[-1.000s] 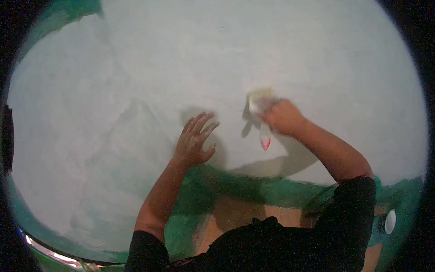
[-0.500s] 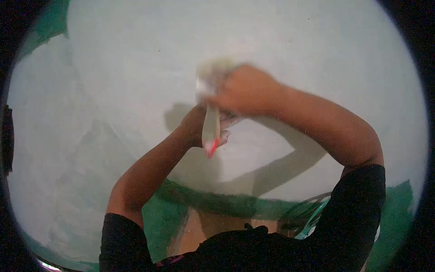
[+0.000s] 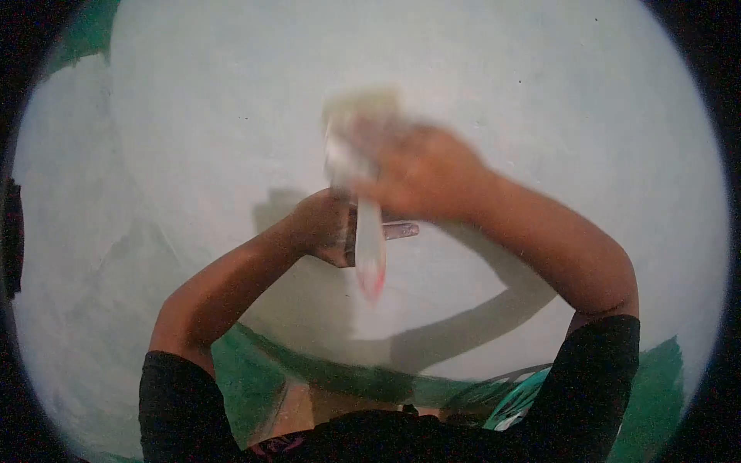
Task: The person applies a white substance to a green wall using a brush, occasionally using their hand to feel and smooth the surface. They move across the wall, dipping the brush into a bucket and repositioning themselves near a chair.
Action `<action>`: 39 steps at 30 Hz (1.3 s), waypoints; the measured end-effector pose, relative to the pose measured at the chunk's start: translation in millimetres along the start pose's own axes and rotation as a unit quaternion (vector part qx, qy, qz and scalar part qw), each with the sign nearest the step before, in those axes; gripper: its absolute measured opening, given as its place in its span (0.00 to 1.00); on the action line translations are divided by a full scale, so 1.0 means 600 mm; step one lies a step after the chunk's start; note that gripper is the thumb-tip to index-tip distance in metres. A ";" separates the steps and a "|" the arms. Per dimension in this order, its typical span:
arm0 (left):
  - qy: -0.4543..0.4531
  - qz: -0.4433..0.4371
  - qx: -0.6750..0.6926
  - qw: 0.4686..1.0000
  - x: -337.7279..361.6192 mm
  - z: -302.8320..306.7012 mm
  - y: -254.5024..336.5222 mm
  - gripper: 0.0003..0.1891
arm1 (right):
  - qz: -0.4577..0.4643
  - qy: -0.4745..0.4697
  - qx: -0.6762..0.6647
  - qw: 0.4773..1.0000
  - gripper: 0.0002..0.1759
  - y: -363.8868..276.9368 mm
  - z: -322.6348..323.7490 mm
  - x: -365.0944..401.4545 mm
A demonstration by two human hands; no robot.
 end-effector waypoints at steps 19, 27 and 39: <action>0.061 -0.068 0.147 0.985 0.002 -0.079 -0.027 0.32 | -0.027 -0.179 -0.166 0.969 0.23 0.001 -0.009 -0.046; 0.142 -0.126 -0.080 0.979 0.001 -0.068 0.009 0.31 | -0.262 0.241 -0.239 0.903 0.16 0.243 0.067 -0.016; 0.157 -0.132 -0.099 0.974 -0.012 -0.100 0.000 0.30 | -0.328 0.078 -0.270 0.902 0.14 0.158 -0.027 -0.012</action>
Point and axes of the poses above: each hand's wrist, its own x-axis away from the middle knuckle, its own z-axis out of the back of the hand, y = z × x, the point moved 4 cm from there along -x, towards the middle knuckle, and after that the axes turned 5 degrees about z, right-handed, at the moved point
